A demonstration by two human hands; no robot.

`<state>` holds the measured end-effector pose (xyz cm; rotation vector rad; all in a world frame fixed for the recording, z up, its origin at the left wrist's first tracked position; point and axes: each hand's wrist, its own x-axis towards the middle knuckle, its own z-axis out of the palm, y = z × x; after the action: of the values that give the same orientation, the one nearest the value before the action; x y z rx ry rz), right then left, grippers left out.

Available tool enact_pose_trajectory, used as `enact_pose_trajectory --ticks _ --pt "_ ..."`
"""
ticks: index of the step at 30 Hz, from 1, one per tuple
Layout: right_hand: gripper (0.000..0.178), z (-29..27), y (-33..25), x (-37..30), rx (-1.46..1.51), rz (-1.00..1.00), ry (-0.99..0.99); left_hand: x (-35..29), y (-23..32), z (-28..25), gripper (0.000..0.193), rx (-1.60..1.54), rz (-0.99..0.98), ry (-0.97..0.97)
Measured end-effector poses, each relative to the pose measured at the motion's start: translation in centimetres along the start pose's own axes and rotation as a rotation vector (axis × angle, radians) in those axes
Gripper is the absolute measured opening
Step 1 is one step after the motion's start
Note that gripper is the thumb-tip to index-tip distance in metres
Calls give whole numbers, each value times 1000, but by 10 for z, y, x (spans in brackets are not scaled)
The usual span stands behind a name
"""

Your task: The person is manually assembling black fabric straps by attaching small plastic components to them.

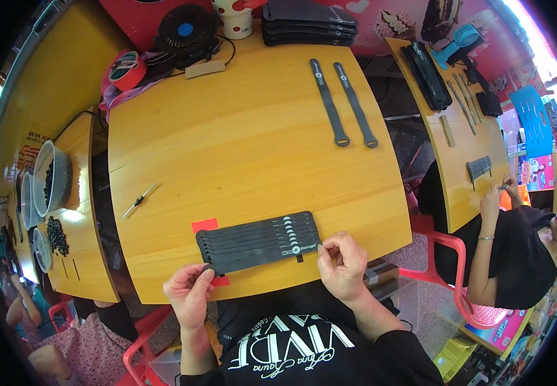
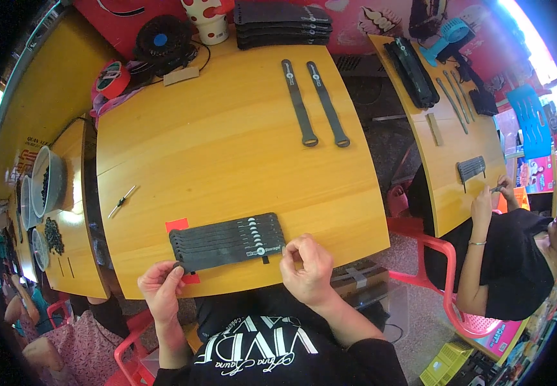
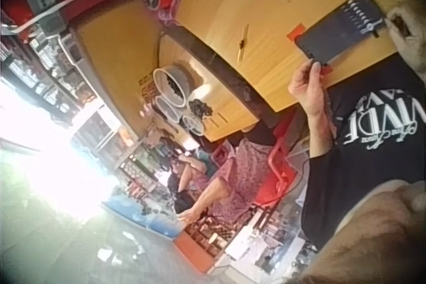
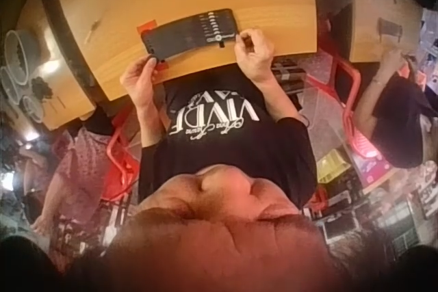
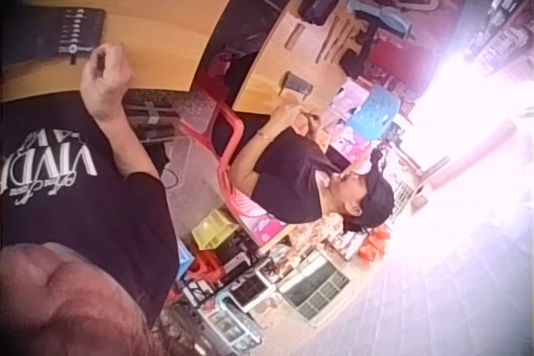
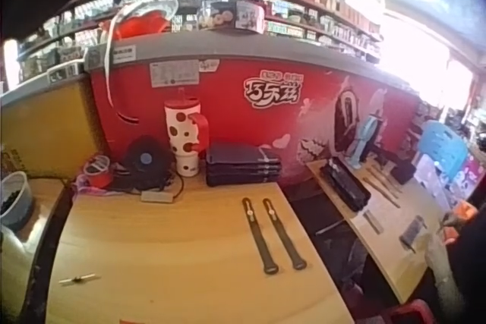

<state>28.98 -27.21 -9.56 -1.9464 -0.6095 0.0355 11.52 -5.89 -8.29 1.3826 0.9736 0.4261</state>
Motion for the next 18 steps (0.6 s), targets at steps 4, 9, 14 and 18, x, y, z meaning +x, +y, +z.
enact_pose_trajectory --ticks 4,9,14,18 --pt "24 2 4 -2 -15 -12 2 1 0 -1 10 -24 -5 -11" --pt "25 2 3 0 -34 -25 -1 1 1 -2 10 -26 -1 1" --pt "25 3 4 0 -31 -28 -5 1 1 -2 10 -28 -4 6" --pt "25 4 4 1 -25 -27 -1 1 1 -2 9 -33 -4 10"
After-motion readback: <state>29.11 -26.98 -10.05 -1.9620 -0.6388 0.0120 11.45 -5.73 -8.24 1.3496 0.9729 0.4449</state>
